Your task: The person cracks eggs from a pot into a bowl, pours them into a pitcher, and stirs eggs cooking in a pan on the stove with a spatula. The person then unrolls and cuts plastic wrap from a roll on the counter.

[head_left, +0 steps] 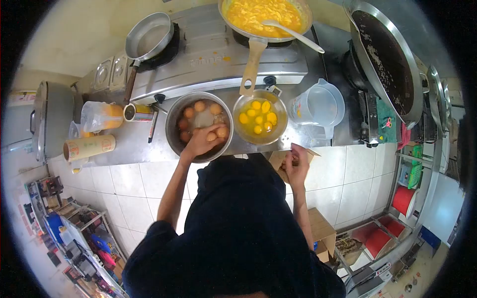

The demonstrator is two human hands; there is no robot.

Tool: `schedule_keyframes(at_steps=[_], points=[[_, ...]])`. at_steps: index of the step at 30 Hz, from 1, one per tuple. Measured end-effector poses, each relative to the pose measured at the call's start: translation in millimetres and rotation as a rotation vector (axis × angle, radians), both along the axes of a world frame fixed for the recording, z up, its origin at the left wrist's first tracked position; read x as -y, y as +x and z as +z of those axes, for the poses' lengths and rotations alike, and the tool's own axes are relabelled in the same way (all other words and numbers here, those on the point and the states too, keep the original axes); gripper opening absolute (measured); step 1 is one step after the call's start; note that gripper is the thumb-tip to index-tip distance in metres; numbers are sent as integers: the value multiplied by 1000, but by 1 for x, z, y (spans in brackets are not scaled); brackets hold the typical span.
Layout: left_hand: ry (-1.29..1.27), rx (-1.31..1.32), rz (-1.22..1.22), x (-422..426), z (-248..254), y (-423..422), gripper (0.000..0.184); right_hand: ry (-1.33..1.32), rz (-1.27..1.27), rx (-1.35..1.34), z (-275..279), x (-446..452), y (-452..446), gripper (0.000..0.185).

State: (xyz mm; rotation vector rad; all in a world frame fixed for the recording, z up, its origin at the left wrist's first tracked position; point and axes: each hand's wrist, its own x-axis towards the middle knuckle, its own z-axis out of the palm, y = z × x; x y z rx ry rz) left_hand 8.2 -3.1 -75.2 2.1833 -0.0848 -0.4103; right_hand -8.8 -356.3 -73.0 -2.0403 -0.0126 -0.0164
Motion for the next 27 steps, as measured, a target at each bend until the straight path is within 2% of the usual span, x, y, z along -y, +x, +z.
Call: schedule_keyframes(at_steps=[1, 2, 3, 4, 7, 8, 11, 12, 13, 14, 15, 16, 17, 19, 21, 24, 26, 27], points=[[1, 2, -1, 2, 7, -5, 50, -94, 151, 106, 29, -25, 14, 29], [-189, 28, 111, 7, 20, -8, 46, 13, 295, 163, 43, -46, 25, 33], [-379, 53, 226, 12, 34, -10, 44, 2, 392, 154, 69, -70, 33, 36], [-379, 54, 233, 17, 47, -9, 44, -8, 492, 144, 86, -91, 39, 39], [-530, 53, 153, 34, 83, 0, 46, 101, 632, 188, 84, -120, 56, 43], [-515, 7, 130, 39, 92, 4, 47, 202, 574, 157, 66, -121, 59, 43], [-434, -82, 110, 45, 100, 14, 52, 194, 491, 118, 72, -110, 69, 43], [-647, -197, 268, 49, 88, 18, 54, 226, 391, 182, 63, -108, 66, 46], [-860, -311, 426, 53, 77, 21, 57, 225, 406, 184, 57, -108, 64, 46], [-863, -303, 435, 58, 69, 24, 57, 269, 326, 333, 53, -108, 60, 46], [-981, -279, 451, 65, 60, 27, 58, 313, 240, 481, 51, -109, 58, 46], [-1099, -256, 461, 72, 53, 31, 60, 77, 280, 566, 70, -112, 59, 48], [-1103, -256, 458, 79, 48, 33, 60, 73, 280, 568, 69, -115, 59, 48], [-1029, -155, 357, 90, 45, 36, 60, 44, 281, 320, 61, -121, 59, 50], [-1056, -178, 411, 91, 48, 37, 59, 92, 262, 378, 48, -114, 57, 52], [-1065, -98, 302, 91, 55, 38, 55, 220, 173, 327, 41, -103, 54, 50], [-692, 181, 95, 88, 59, 46, 49, 424, 155, -68, 48, -98, 67, 48], [-692, 183, 90, 87, 60, 50, 49, 425, 151, -64, 51, -93, 74, 48]])
